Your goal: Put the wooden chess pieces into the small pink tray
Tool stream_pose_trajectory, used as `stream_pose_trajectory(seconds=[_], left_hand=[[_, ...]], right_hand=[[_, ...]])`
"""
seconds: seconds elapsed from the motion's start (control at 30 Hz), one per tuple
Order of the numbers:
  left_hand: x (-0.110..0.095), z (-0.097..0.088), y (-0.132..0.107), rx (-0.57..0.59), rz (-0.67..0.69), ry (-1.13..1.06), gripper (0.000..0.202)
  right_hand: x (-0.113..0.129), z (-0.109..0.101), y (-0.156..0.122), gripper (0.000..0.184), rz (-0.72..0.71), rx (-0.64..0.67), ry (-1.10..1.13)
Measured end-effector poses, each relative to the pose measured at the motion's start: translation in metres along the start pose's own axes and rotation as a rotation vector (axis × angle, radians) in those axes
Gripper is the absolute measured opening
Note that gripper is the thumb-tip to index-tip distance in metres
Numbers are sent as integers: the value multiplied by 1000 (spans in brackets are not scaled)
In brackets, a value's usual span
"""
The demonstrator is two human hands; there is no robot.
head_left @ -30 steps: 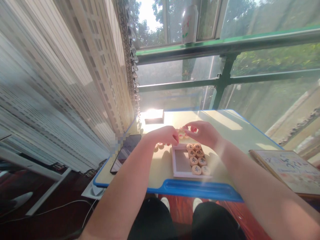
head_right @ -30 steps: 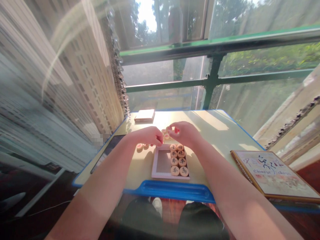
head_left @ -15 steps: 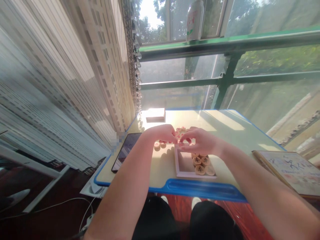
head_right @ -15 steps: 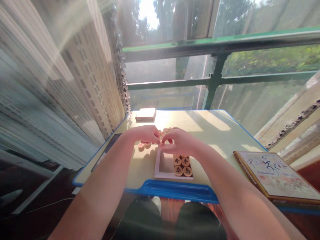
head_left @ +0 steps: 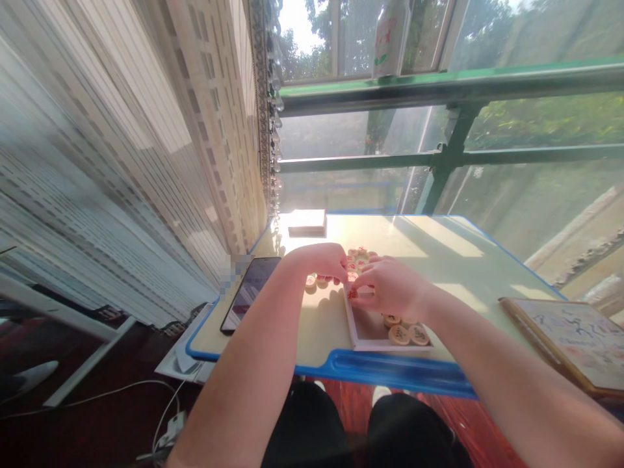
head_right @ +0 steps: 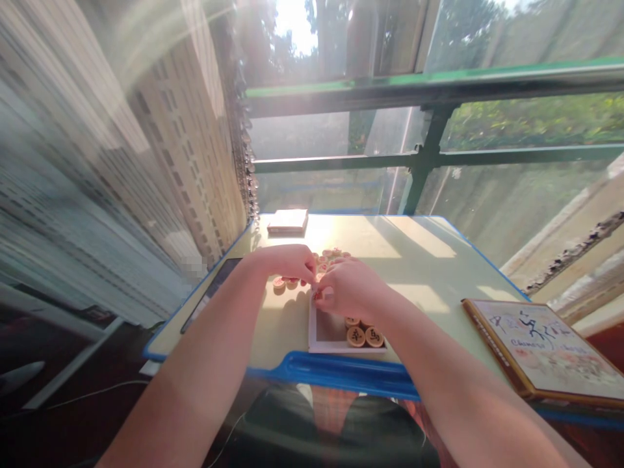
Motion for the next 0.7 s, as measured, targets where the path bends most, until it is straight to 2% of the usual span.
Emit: stream_pose_trajectory(seconds=[0.43, 0.7], left_hand=[[-3, -2, -1, 47, -16, 152, 23], [-4, 1, -5, 76, -58, 93, 22]], right_hand=[[-1, 3, 2, 19, 73, 63, 2], [0, 2, 2, 18, 66, 91, 33]])
Point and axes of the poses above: each hand's wrist, its own y-axis towards the middle knuckle, its own z-axis out of the palm, x = y × z, the point moved 4 cm from there along y, towards the middle knuckle, and after that the axes turned 10 degrees about x, right-handed, at the moved point
